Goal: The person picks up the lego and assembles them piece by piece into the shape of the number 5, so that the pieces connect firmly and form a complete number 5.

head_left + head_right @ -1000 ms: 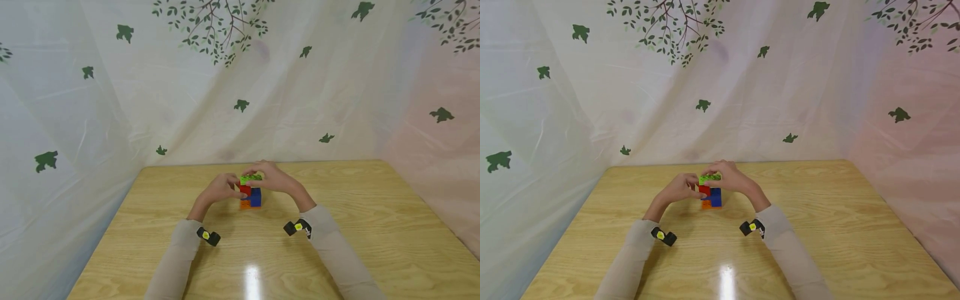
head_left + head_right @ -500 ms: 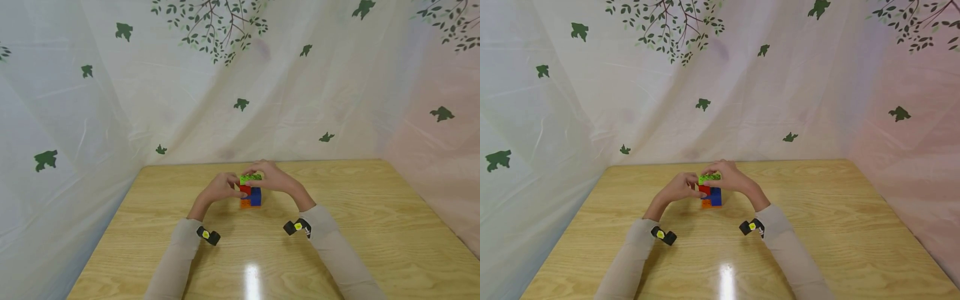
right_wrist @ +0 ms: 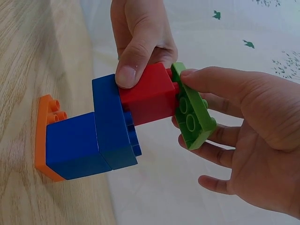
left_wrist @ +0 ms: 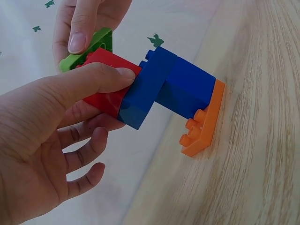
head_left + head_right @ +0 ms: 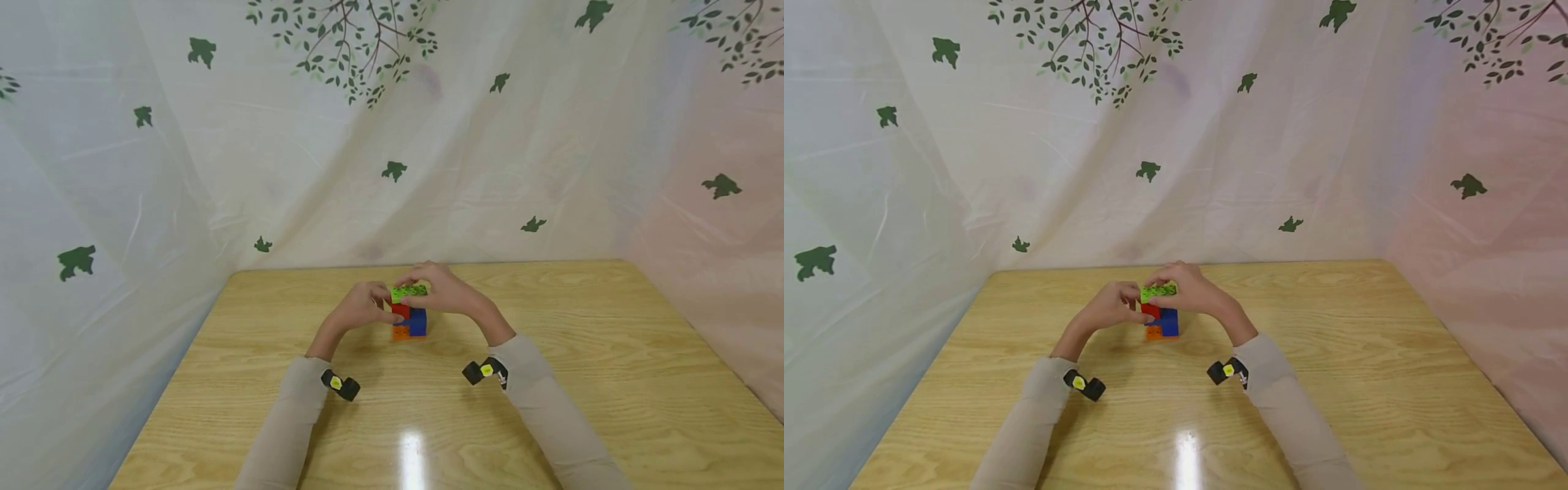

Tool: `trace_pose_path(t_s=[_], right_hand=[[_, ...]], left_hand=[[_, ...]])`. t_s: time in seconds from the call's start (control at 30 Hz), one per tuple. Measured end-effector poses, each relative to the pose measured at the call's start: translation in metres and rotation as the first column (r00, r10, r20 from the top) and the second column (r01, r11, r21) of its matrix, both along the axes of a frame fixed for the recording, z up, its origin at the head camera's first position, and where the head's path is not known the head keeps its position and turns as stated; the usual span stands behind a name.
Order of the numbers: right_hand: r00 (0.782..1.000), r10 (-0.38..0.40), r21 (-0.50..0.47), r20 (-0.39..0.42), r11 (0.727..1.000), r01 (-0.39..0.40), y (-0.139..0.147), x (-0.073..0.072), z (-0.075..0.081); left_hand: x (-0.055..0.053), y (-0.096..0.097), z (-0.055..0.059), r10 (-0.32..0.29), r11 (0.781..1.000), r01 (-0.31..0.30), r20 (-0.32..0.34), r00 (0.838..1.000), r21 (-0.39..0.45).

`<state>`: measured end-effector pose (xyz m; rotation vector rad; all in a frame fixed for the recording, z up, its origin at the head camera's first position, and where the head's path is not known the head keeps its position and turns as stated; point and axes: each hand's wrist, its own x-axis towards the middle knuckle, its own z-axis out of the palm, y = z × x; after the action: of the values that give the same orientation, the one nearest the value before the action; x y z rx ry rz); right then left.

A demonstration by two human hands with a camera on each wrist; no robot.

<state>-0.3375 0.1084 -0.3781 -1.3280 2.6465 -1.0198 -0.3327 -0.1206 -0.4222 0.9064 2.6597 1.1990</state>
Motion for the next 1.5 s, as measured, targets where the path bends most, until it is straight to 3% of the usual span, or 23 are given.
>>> trace_pose_path(t_s=[0.57, 1.5], right_hand=[[1.0, -0.017, 0.012, -0.016, 1.0, 0.017, 0.0007, 0.003, 0.0019], [0.997, -0.011, 0.007, 0.072, 1.0, 0.011, 0.0049, 0.0004, 0.0013]], left_hand=[[-0.0004, 0.0024, -0.0042, 0.017, 0.999, -0.017, 0.004, 1.0, 0.043], [0.0011, 0.0025, -0.0029, 0.014, 0.999, -0.013, -0.011, 1.0, 0.05]])
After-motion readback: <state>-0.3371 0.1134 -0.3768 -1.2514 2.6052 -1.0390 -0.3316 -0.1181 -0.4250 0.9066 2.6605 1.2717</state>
